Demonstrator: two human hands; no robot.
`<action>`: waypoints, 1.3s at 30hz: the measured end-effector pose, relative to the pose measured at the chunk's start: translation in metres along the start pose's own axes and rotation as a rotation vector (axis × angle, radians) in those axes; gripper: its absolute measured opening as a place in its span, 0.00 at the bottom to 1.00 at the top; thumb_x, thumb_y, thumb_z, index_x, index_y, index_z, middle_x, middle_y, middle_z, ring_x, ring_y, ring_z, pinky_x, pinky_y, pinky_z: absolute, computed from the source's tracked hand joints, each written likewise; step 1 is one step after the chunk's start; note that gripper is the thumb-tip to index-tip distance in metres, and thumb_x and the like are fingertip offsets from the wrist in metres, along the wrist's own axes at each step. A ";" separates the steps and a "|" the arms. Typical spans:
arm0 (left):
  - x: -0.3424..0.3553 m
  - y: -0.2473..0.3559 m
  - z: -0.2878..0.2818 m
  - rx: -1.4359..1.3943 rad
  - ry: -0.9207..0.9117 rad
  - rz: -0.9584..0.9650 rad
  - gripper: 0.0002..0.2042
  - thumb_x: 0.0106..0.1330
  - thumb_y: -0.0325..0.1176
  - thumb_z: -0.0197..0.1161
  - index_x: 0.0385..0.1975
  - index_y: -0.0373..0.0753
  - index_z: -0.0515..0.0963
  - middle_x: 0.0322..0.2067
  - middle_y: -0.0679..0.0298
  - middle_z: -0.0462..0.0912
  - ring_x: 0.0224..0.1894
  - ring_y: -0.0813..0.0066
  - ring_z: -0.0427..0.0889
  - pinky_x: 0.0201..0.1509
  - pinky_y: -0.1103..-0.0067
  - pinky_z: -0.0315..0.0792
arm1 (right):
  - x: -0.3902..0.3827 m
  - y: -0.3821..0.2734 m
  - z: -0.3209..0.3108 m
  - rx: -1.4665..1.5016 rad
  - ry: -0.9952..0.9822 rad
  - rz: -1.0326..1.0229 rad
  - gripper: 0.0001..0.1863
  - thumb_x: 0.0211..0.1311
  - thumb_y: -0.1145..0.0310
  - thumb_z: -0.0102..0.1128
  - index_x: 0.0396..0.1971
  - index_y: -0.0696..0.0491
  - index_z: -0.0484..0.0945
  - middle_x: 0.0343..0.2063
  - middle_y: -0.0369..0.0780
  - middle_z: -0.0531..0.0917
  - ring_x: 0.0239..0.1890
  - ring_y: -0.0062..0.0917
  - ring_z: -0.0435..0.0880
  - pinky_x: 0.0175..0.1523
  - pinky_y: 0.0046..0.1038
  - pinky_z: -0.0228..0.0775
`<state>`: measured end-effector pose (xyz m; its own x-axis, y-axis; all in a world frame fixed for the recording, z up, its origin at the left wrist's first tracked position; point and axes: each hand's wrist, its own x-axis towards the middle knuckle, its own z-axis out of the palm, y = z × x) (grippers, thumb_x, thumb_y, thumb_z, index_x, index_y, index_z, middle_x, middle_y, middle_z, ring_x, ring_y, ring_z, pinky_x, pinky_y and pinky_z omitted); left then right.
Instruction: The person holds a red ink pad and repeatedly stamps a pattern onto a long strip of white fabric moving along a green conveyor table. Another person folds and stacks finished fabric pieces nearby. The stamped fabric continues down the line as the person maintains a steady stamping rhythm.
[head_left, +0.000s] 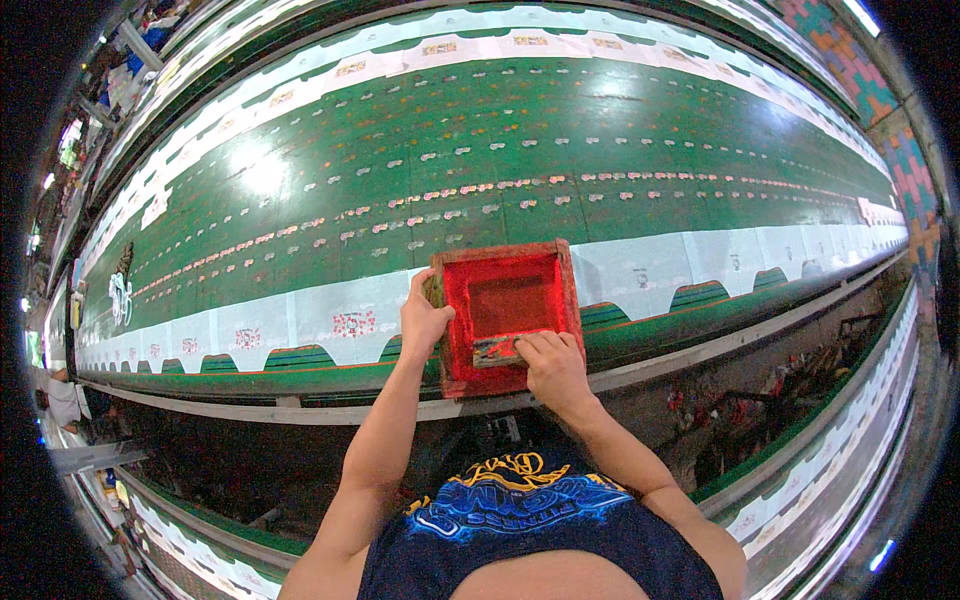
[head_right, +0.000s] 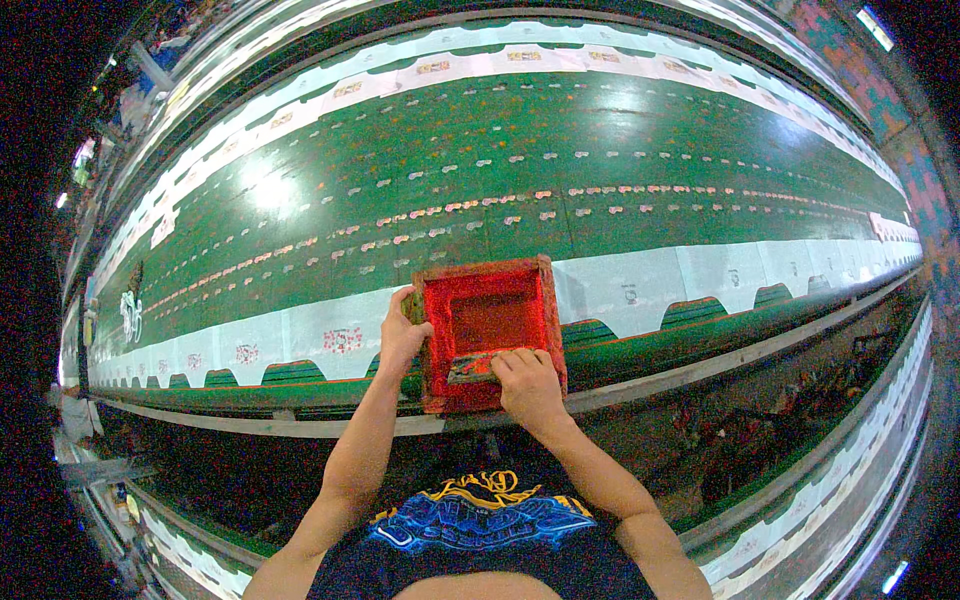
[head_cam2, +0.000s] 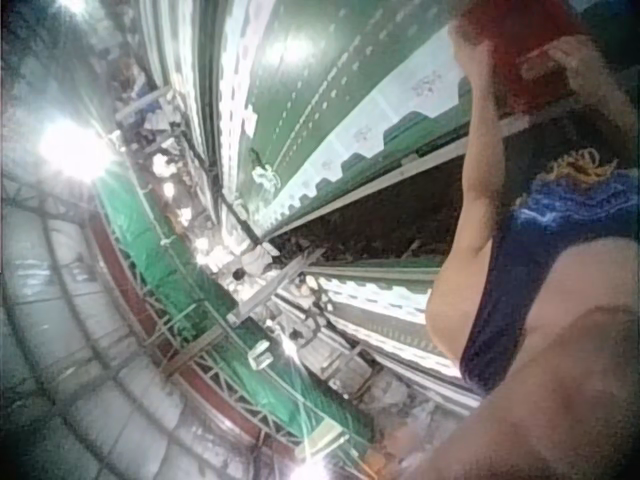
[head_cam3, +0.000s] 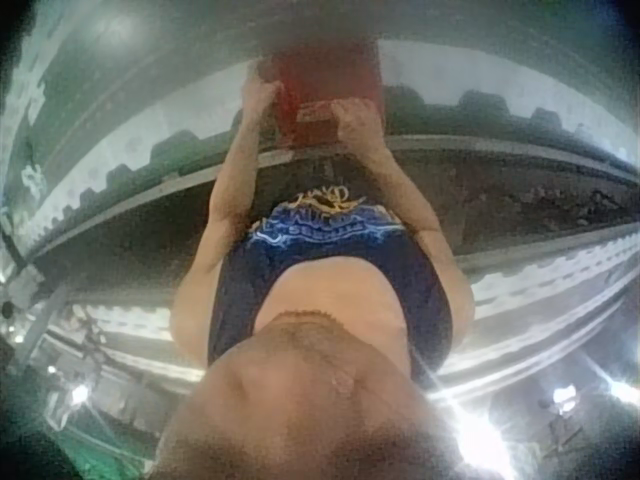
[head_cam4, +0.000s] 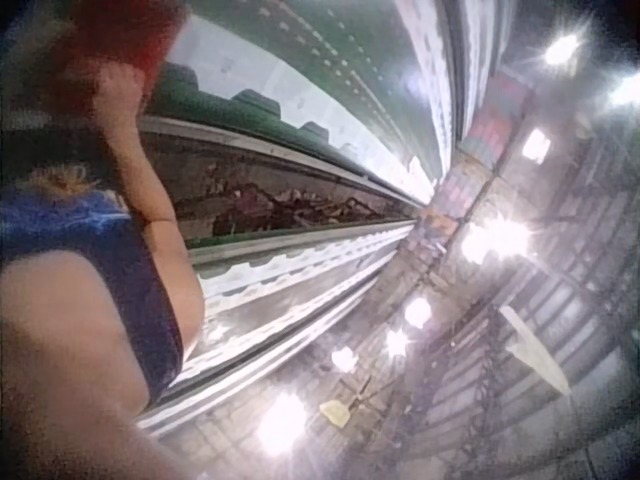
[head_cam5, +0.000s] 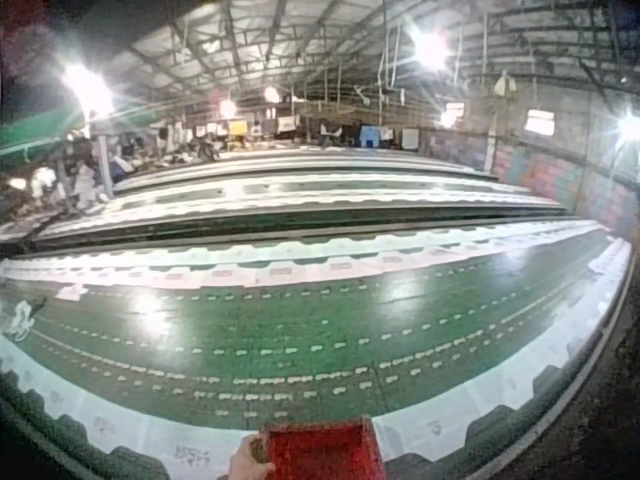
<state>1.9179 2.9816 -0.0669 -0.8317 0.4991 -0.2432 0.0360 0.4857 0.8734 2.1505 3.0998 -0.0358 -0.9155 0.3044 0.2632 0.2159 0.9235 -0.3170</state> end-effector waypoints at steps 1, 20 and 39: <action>-0.001 0.003 0.000 0.038 -0.004 -0.012 0.38 0.49 0.23 0.73 0.65 0.46 0.70 0.43 0.50 0.89 0.44 0.57 0.89 0.50 0.66 0.80 | -0.001 0.001 0.000 0.000 0.002 0.004 0.14 0.54 0.73 0.61 0.42 0.50 0.83 0.43 0.35 0.87 0.48 0.29 0.84 0.54 0.38 0.70; 0.005 -0.009 -0.001 0.061 -0.053 -0.006 0.40 0.49 0.23 0.75 0.67 0.48 0.69 0.41 0.47 0.89 0.44 0.54 0.89 0.49 0.64 0.80 | -0.023 -0.013 -0.016 0.042 -0.012 -0.010 0.15 0.51 0.75 0.60 0.41 0.52 0.82 0.43 0.36 0.87 0.48 0.30 0.84 0.54 0.38 0.69; 0.003 -0.007 0.000 0.137 -0.055 -0.017 0.41 0.48 0.28 0.76 0.67 0.49 0.68 0.43 0.42 0.88 0.48 0.41 0.87 0.53 0.58 0.79 | 0.029 0.014 0.024 -0.088 0.097 -0.110 0.16 0.50 0.73 0.61 0.41 0.50 0.82 0.44 0.35 0.87 0.50 0.28 0.83 0.54 0.38 0.69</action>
<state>1.9150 2.9797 -0.0735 -0.8016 0.5265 -0.2832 0.1004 0.5856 0.8044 2.1191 3.1159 -0.0542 -0.8992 0.2179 0.3795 0.1492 0.9679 -0.2022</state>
